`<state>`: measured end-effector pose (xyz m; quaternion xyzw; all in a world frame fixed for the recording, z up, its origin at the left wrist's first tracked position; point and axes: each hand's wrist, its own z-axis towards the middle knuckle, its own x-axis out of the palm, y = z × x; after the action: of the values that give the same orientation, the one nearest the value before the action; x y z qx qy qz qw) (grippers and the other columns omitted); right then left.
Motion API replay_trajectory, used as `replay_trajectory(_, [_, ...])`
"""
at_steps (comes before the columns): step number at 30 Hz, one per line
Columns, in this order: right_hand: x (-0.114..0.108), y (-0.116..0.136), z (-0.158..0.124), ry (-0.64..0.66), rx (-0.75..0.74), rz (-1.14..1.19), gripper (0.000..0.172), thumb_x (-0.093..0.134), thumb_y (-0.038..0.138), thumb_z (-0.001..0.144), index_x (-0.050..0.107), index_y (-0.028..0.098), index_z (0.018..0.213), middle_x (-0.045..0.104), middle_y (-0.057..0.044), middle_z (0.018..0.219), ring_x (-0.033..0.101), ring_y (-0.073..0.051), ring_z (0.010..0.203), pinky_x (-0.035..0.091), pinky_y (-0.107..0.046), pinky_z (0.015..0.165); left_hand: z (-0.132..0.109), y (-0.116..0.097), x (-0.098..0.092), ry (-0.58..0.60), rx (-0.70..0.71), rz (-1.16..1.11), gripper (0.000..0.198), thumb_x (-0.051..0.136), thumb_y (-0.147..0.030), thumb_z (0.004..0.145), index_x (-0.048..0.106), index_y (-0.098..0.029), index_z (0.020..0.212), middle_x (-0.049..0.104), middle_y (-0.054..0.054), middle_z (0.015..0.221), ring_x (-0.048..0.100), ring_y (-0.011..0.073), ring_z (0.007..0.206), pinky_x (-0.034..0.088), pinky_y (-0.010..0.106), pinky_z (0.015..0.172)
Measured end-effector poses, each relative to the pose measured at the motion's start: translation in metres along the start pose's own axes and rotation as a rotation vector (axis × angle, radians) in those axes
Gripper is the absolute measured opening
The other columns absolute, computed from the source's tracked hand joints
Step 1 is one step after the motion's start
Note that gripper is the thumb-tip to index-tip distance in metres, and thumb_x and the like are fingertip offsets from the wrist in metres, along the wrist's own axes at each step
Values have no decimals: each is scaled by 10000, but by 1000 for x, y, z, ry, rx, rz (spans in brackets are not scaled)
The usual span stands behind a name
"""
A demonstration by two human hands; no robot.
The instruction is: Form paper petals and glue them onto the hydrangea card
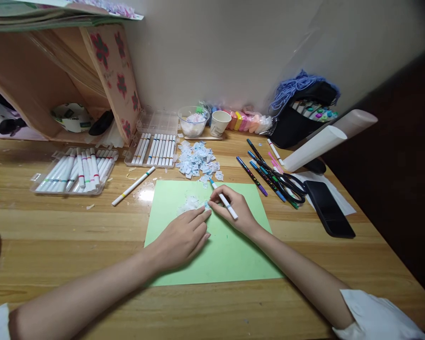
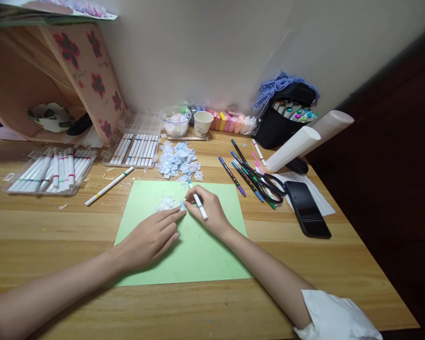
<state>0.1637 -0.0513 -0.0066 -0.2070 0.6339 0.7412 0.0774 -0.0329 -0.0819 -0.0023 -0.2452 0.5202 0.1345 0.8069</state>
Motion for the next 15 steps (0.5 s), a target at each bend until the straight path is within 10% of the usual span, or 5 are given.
replay_trajectory(15, [-33,-21,24,-392,-14,14,195,599,361,811,550,205,917,609,-42,928,574,-168,820,455,-302,762,0,1,1,-3,-47,18,207,408,-218,927,564,-97,864,496,206,1324,451,270,1261,441,424,1028])
